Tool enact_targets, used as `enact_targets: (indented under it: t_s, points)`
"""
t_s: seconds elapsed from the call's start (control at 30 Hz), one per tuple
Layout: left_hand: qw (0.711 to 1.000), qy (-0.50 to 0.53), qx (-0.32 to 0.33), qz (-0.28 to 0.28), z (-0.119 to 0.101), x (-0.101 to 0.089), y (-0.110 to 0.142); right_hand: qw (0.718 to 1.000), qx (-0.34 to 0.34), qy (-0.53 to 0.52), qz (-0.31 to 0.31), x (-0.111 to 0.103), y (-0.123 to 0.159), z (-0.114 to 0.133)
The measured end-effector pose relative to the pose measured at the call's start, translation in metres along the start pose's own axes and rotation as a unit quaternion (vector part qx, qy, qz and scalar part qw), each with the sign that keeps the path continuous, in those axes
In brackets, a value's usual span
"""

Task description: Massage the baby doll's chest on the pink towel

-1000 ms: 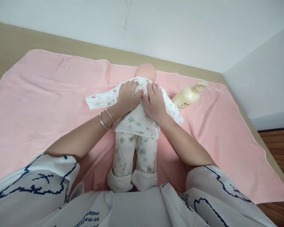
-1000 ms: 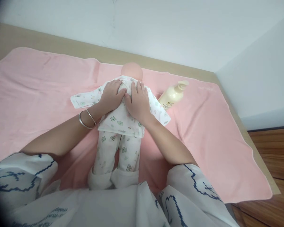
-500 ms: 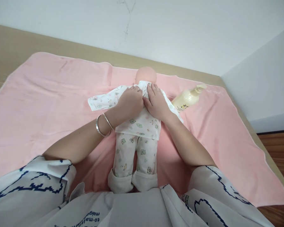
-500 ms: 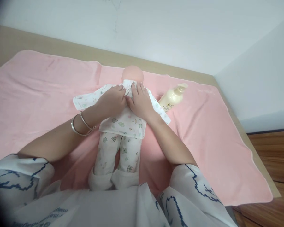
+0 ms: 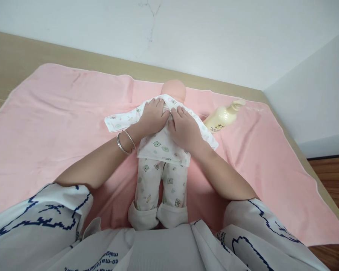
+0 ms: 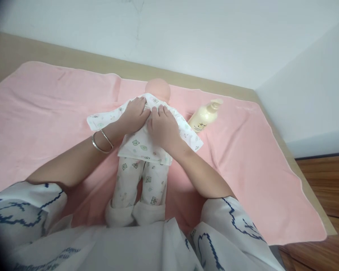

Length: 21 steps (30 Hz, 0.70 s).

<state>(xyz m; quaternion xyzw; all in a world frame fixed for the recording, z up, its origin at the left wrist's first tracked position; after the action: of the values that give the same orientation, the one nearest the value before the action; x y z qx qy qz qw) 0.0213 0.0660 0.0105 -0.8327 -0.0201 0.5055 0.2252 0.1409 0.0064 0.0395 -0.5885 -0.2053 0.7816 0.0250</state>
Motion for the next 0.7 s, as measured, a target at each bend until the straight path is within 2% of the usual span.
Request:
enact_targets:
  t_s: [0.17, 0.37, 0.53, 0.7]
  points:
    - [0.999, -0.013, 0.043, -0.020, -0.006, 0.000, 0.009, 0.997, 0.045, -0.059, 0.025, 0.010, -0.021, -0.029]
    - [0.990, -0.054, 0.130, -0.005, -0.028, -0.019, 0.023, 0.995, 0.019, -0.060, 0.073, 0.016, -0.030, -0.047]
    - [0.964, -0.097, 0.245, 0.032, -0.033, -0.019, 0.019, 0.996, 0.001, -0.014, 0.086, 0.008, -0.025, -0.035]
    - [0.969, -0.098, 0.227, 0.009, -0.011, -0.003, -0.003, 0.996, -0.045, 0.063, 0.053, 0.000, -0.008, -0.009]
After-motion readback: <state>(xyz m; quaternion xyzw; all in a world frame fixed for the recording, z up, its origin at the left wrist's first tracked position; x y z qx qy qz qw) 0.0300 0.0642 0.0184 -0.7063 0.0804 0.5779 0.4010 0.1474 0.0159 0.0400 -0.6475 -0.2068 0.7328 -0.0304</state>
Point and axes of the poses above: each hand's wrist, its own y-axis away from the middle knuckle, its own x-axis out of the palm, z = x × y, the point moved 5 cm from there along -y, towards the middle knuckle, and after that the axes turned 14 degrees about -z, right-handed, at the moved point
